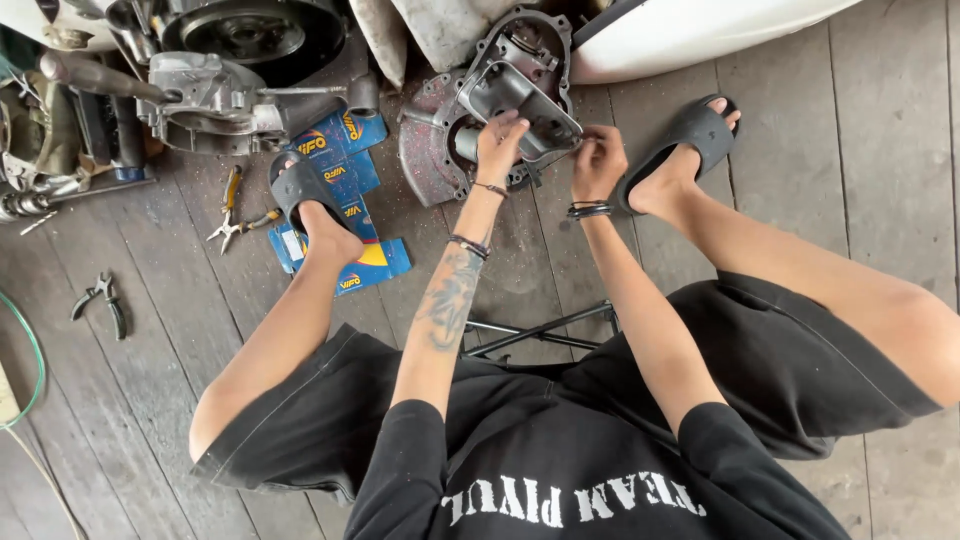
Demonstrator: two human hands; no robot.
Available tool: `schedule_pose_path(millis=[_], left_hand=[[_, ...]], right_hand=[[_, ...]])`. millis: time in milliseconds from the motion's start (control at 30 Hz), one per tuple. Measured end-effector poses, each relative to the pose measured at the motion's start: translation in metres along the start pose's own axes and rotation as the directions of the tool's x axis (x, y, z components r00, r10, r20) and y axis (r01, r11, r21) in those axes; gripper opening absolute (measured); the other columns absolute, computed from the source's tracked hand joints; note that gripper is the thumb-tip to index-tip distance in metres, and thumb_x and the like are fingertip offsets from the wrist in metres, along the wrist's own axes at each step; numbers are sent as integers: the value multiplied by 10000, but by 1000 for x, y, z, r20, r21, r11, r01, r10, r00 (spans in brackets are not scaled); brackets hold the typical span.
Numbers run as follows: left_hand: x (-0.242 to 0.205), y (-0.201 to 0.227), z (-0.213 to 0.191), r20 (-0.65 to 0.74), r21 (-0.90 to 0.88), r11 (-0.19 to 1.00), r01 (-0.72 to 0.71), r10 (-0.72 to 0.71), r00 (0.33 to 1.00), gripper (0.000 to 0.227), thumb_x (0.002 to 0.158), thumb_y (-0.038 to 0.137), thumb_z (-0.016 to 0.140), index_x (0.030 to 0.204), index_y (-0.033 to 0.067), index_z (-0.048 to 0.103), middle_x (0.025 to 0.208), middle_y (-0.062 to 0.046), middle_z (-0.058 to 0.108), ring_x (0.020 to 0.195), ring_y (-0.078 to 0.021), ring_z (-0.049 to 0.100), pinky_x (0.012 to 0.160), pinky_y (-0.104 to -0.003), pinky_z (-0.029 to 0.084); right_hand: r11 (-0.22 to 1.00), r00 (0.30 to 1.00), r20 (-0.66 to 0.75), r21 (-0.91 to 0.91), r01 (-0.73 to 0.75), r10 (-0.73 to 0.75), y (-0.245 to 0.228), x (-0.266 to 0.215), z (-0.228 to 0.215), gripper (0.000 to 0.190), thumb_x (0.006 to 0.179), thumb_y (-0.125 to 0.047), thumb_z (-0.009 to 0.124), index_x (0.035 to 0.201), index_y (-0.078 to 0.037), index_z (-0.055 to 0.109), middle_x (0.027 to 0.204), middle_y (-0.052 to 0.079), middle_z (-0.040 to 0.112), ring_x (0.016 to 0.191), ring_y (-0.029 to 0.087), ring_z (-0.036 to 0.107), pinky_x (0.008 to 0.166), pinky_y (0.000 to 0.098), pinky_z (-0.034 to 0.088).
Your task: The person sands a metal engine casing with a red sanding block, moving it back and forth across the surface. The person repositions the part and continues sanding different areas.
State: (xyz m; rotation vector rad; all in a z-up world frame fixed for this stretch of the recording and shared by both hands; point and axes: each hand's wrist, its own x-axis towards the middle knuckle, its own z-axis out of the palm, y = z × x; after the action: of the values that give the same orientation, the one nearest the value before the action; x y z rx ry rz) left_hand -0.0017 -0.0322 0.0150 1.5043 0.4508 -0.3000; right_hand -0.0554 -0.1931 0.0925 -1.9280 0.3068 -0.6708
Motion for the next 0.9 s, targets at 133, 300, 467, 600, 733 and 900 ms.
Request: schedule_pose_path(millis=[133,300,467,600,733,900], left_hand=[[-3,10,16,-7,46,997,55,-55,998,599,911,363,793,1354,9,599,1187,-174,733,1082,-332,720,824,-435,656],[24,-3,48,-50,246,969,38,-27,998,982,748,623,852,1382,-45,512,1098,-187,752,1033,-348,737,781,-493,682],[33,-12,64,-136,531,839,120,-55,989,826,671,657,799,1264,121,589,983,-24,798,1024,-315,754,858,-529,633],[16,19,64,-193,579,807,113,0,981,226,824,285,646,1048,290,672,865,116,793,983,-221,762,930,-434,621],[26,14,56,-216,560,818,131,-8,976,293,808,374,649,1081,272,686,724,85,783,902,-220,784,878,-439,632],[15,23,68,-198,503,857,113,-14,980,811,630,587,798,1183,34,583,960,-249,767,961,-457,744,830,-564,608]], right_hand=[[978,969,-133,25,-208,210,71,1,-4,172,894,-32,531,922,-107,683,754,65,704,514,168,699,454,286,564],[663,650,240,31,-748,722,142,-16,4,439,1036,-449,624,1174,-35,663,1079,189,758,943,284,773,705,474,657],[561,573,252,124,-818,780,129,-39,23,368,1041,-368,490,1005,-44,660,888,167,768,785,271,785,649,459,642],[724,716,144,-1,-690,683,111,-64,22,166,1006,-169,580,910,-70,673,761,135,755,636,241,761,544,351,632],[860,856,111,-147,-488,504,142,-87,35,109,988,-126,582,941,-58,653,735,135,729,620,232,729,565,373,589],[870,926,201,-449,-203,319,59,-79,34,179,921,-68,618,1099,-50,611,968,160,640,840,397,702,691,502,585]])
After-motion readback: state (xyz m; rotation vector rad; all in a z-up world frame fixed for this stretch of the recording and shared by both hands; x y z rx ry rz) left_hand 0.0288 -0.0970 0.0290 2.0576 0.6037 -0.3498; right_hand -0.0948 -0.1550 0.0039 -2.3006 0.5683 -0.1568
